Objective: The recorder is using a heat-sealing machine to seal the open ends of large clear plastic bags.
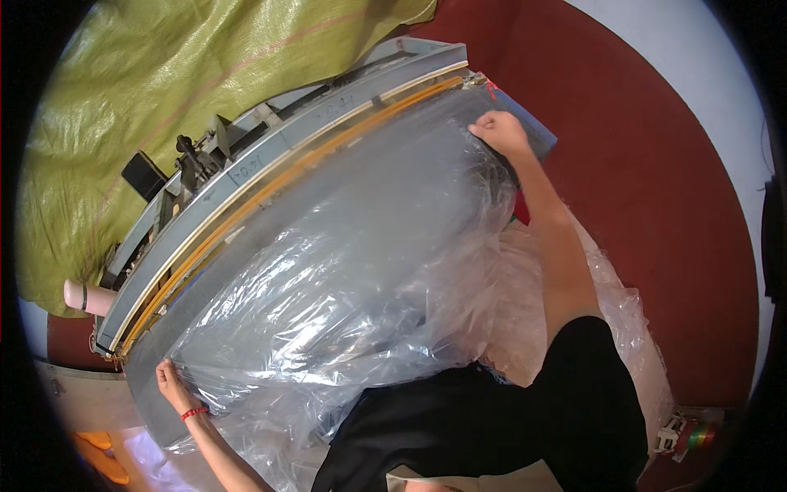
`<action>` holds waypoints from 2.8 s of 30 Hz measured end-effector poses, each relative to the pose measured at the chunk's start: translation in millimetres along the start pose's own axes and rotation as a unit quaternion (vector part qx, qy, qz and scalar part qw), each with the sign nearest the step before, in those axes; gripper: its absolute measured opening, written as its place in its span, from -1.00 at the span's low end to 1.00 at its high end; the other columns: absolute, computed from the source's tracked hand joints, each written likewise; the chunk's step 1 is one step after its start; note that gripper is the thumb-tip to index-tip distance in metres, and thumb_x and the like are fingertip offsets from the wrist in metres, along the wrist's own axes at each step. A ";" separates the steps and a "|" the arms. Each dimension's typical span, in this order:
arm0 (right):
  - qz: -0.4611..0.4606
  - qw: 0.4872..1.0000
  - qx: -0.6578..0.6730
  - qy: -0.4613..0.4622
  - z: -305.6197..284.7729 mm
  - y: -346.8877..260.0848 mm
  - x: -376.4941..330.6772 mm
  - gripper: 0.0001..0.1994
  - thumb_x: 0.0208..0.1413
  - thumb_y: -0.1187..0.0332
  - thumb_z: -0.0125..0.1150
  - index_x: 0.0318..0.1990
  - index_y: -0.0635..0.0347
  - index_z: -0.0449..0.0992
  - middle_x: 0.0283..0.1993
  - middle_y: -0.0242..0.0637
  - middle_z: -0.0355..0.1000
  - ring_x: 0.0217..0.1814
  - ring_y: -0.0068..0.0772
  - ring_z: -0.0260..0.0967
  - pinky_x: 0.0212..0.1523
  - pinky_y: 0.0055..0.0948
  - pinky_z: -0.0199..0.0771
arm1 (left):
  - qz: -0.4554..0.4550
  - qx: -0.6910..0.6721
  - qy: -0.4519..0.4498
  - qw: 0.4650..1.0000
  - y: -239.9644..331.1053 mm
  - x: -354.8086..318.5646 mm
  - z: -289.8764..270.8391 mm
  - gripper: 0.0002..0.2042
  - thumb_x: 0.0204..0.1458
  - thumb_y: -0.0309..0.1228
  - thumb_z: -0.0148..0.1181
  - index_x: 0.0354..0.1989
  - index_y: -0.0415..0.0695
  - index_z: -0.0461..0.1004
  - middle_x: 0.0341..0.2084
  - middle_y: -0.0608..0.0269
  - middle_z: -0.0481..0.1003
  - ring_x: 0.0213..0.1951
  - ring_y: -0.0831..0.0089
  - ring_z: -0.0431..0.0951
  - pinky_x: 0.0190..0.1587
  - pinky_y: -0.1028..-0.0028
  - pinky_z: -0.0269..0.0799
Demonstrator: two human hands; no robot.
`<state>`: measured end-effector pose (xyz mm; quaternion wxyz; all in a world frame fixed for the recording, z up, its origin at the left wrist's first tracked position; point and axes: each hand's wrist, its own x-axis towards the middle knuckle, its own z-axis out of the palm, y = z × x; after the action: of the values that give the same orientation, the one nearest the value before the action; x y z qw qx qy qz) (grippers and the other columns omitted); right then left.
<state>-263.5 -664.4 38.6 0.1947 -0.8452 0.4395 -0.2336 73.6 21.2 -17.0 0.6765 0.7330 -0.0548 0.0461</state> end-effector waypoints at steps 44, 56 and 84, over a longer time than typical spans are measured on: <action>0.055 0.959 -0.236 0.147 27.7 179.9 104.9 -0.63 0.07 0.04 -0.09 -0.27 0.21 0.36 -0.23 -0.03 0.39 -0.18 0.05 0.31 -0.23 -0.16 0.27 | 0.246 0.532 -0.086 0.805 1.5 10.2 -103.8 -0.69 0.00 -0.33 0.01 -0.10 -0.21 0.38 -0.01 0.08 0.31 0.07 0.13 0.24 0.07 0.33 0.18; 0.034 0.947 0.028 0.320 -85.0 218.5 67.9 -0.48 -0.01 -0.07 0.04 -0.13 0.26 0.42 -0.11 -0.16 0.39 -0.09 -0.29 0.32 -0.07 -0.40 0.27 | 0.276 0.401 0.089 0.869 14.5 28.7 -61.1 -0.85 -0.22 -0.44 0.21 -0.50 -0.23 0.40 -0.55 0.10 0.40 -0.39 0.20 0.38 -0.33 0.40 0.31; -0.098 0.909 0.218 0.342 114.8 55.0 165.8 -0.79 -0.11 0.36 0.22 -0.50 0.36 0.41 -0.48 -0.27 0.35 -0.36 -0.44 0.29 -0.16 -0.48 0.24 | 0.113 0.043 0.224 0.967 -76.1 196.3 -107.6 -0.89 -0.03 -0.40 0.11 -0.51 -0.13 0.38 -0.66 0.51 0.28 -0.59 0.75 0.20 -0.54 0.75 0.06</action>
<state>-150.7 -818.0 -47.3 0.1879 -0.6888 0.3326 -0.6162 279.4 130.9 -55.6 0.6301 0.7212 0.0177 0.2873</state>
